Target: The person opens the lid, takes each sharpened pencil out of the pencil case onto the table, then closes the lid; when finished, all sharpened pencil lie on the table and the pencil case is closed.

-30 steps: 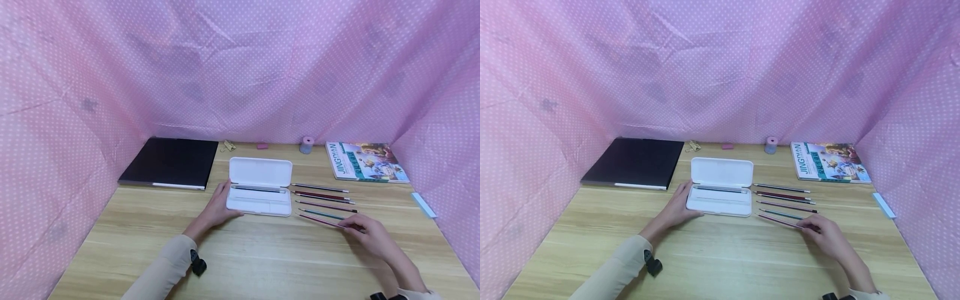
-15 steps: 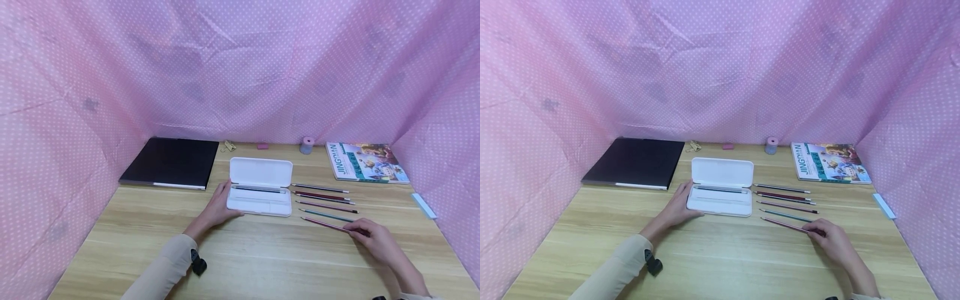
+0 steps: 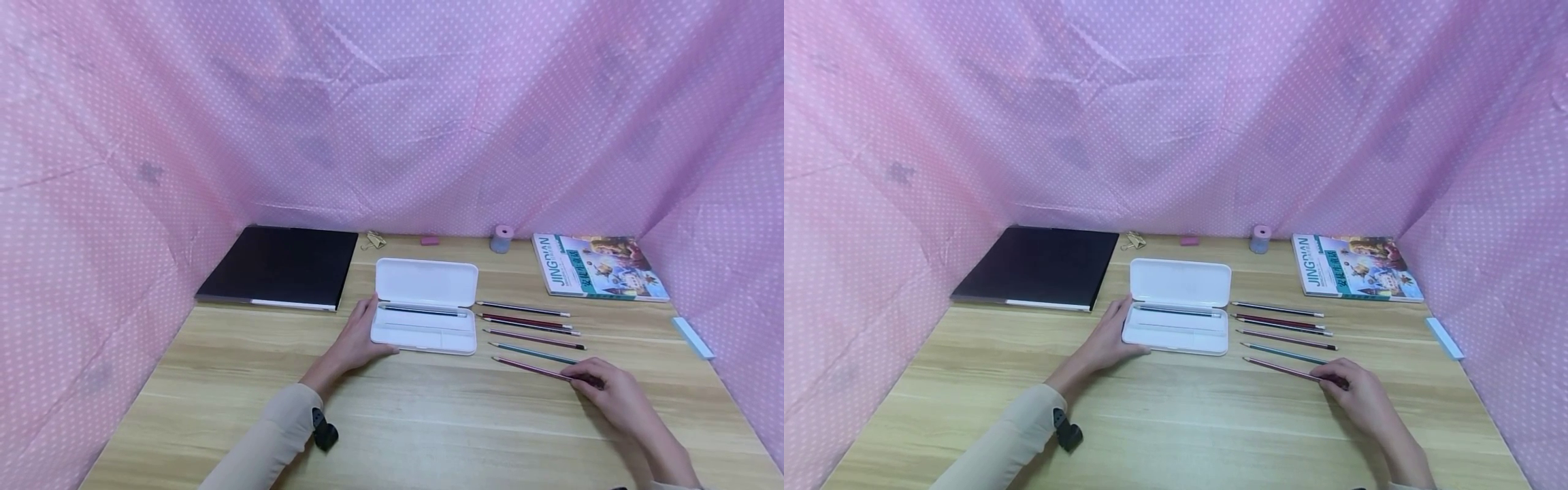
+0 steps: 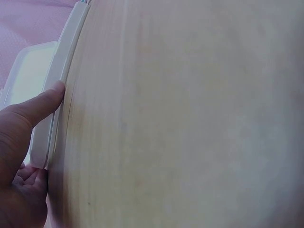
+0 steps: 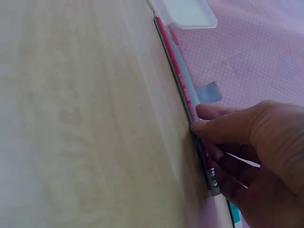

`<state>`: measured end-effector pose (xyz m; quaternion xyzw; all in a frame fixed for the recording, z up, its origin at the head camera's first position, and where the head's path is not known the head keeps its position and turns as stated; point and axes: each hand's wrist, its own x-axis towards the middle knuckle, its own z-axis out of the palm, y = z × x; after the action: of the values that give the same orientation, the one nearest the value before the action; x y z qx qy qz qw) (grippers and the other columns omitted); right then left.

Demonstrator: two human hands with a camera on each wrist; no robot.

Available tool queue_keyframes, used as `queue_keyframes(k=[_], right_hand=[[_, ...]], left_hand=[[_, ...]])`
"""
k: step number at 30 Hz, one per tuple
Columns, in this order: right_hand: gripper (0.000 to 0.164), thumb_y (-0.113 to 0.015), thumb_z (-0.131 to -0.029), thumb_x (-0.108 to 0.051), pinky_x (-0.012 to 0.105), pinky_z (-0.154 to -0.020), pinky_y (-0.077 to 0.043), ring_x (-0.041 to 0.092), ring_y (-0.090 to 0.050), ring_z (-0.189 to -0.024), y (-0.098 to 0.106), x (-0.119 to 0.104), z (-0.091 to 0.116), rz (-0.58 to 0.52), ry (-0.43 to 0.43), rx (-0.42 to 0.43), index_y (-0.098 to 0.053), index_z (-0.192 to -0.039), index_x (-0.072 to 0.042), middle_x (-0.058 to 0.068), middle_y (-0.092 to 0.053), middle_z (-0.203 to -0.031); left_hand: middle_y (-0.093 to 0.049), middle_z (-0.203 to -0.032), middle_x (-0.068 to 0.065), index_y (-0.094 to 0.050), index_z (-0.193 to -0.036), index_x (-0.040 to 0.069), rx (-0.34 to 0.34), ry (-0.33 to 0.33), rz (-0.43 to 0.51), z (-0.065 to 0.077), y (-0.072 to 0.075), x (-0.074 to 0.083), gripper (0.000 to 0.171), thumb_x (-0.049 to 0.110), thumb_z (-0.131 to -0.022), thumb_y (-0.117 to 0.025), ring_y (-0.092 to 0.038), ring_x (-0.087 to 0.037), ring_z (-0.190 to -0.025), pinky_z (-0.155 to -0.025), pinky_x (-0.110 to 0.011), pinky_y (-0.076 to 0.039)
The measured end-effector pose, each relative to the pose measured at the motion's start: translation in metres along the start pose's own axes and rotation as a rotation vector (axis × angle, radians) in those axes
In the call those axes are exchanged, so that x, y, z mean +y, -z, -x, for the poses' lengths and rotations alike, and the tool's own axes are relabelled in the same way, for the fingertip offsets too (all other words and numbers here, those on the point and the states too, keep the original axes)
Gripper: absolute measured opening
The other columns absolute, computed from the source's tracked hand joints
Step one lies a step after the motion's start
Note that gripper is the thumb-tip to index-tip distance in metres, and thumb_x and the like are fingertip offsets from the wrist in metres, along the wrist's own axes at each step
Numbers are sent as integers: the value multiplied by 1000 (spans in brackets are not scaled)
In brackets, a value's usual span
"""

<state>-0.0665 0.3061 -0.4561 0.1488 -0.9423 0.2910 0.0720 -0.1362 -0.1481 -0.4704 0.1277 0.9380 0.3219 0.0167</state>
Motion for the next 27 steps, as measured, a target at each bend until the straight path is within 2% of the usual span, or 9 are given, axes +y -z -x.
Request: queue_keyframes(k=[5, 11, 15, 19, 23, 27], right_hand=[[24, -73, -76, -3, 11, -69, -45, -3, -55, -83, 2, -12, -7, -18, 20, 17, -70, -91, -21, -8, -62, -90], [21, -71, -79, -8, 15, -73, -45, 4, -55, -89, -3, -35, -30, -43, 62, 26, -69, -98, -17, -4, -63, -98], [23, -66, -84, -8, 28, -72, -49, 13, -58, -87, -13, -50, -48, -70, 78, -28, -67, -106, -14, -2, -62, -101], [28, -62, -88, -13, 41, -78, -50, 19, -58, -97, -28, -67, -63, -135, 57, -98, -61, -116, -14, 0, -59, -110], [34, -60, -90, -14, 41, -85, -48, 22, -56, -107, -47, -85, -75, -230, 65, -160, -56, -123, -14, 1, -54, -121], [34, -58, -91, -16, 41, -90, -46, 23, -52, -114, -64, -101, -86, -267, 67, -207, -55, -125, -18, 3, -49, -129]], left_hand=[[-30, -139, -10, -8, -149, 10, -2, -8, 0, 0, 0, 0, 118, 48, -63, -80, -30, -20, -126, -104, -34, -29], [-30, -139, -10, -8, -149, 10, -3, -10, -3, 0, 0, 0, 119, 49, -63, -80, -31, -20, -126, -104, -34, -30], [-30, -138, -10, -8, -149, 10, -7, -3, -7, 0, 0, 1, 119, 50, -63, -80, -31, -19, -126, -104, -34, -30], [-30, -139, -10, -8, -149, 11, -10, 7, -6, 0, 0, 1, 119, 50, -63, -80, -31, -19, -126, -105, -34, -29], [-30, -139, -10, -8, -149, 11, -4, 9, -6, 1, 0, 1, 119, 49, -63, -80, -31, -19, -126, -105, -34, -30], [-31, -138, -10, -8, -149, 11, -2, 5, -7, 0, 0, 0, 119, 49, -63, -80, -32, -19, -125, -104, -33, -30]])
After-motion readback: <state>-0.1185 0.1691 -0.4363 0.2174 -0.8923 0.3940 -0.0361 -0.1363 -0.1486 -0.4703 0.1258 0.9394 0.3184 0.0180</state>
